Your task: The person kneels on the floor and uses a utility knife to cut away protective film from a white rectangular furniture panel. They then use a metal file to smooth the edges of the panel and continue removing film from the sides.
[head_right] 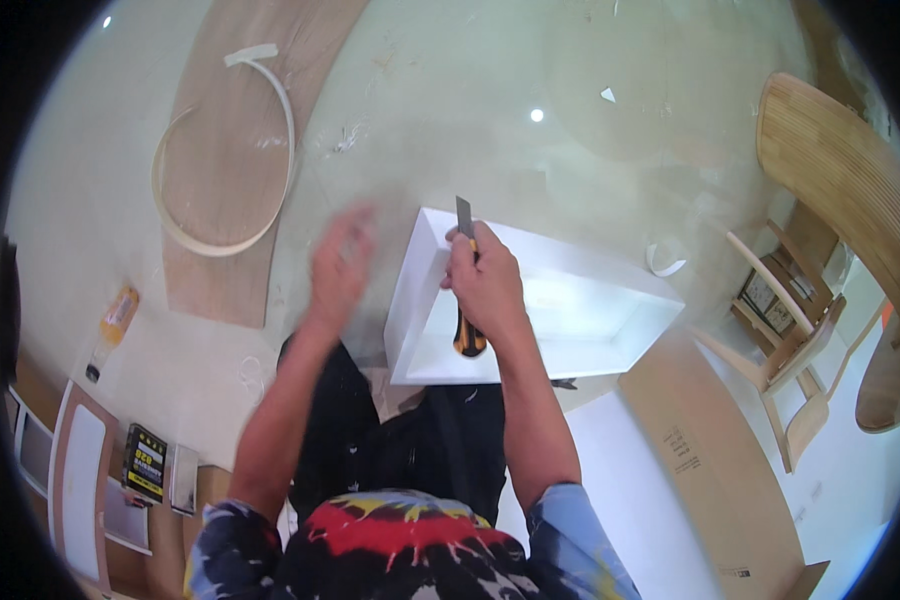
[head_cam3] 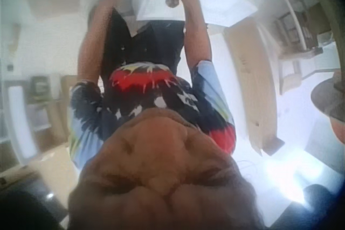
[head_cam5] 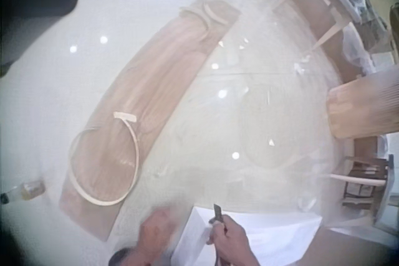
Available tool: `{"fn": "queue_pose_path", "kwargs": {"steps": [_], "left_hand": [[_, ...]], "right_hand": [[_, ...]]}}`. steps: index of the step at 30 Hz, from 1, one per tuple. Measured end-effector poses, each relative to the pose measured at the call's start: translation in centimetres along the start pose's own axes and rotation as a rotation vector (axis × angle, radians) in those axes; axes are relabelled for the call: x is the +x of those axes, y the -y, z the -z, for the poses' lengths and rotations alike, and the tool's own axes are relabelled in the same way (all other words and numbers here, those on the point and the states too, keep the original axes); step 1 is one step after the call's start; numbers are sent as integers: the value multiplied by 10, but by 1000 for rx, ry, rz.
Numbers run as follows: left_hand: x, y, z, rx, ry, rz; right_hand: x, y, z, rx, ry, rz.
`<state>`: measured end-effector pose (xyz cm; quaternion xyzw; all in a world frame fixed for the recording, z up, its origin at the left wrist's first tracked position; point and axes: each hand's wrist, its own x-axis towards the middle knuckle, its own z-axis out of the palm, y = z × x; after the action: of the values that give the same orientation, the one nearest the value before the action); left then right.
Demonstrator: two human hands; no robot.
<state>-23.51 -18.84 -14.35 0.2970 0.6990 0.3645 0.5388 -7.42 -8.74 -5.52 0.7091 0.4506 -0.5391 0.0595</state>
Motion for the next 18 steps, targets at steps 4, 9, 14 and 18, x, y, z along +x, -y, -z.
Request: {"fn": "queue_pose_path", "kwargs": {"steps": [4,9,14,18], "left_hand": [[-88,12,-57,75,80,83],[-95,26,-84,161,-36,131],[-100,28,-83,177,-12,155],[-102,30,-84,158,-24,151]], "right_hand": [[5,6,8,68,33,-79],[-1,12,11,-37,67,-52],[-13,45,30,-222,196,-122],[6,79,43,-329,505,-277]]}}
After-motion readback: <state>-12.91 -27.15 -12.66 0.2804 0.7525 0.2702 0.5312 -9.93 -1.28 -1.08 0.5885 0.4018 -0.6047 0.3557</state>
